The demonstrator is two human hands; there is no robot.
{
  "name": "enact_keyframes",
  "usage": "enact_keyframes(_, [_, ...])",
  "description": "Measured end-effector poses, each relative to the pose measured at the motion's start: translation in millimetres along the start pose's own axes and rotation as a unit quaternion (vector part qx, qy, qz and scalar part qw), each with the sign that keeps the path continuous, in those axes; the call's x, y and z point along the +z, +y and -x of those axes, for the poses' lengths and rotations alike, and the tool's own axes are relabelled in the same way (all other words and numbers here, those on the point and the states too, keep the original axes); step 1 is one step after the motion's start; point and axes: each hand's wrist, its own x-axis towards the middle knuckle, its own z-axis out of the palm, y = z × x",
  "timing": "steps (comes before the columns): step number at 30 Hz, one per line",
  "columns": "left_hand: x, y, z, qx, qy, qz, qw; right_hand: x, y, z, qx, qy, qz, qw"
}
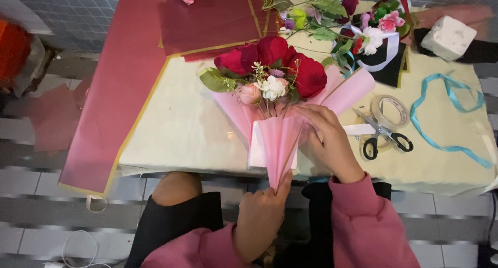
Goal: The person wraps a bouquet of red and white flowers in pink paper, folding and taping the paper around the stems. They then add a second layer of pink paper to the bouquet, securing it with tape.
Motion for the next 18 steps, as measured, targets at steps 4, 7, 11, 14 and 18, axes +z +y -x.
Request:
enact_keyframes(4, [-4,-4,-1,0.000,-0.024,0.031,0.999,1,2,4,-0.007,-0.018,-0.031,0.999])
enact_keyframes(7, [0,-7,0,0.005,-0.028,0.013,1.000,6,15,8,-0.006,-0.024,-0.002,1.000])
enact_keyframes(11, [-2,-9,-1,0.008,0.014,0.022,1.000,5,15,8,0.047,-0.018,0.057,0.997])
enact_keyframes(14, [0,-9,-2,0.007,0.021,0.028,0.999,6,17,5,-0.043,-0.009,0.093,0.995])
enact_keyframes(18, [-4,-14,-7,-0.011,0.040,0.008,0.999,14,20,2,-0.095,0.017,0.101,0.990])
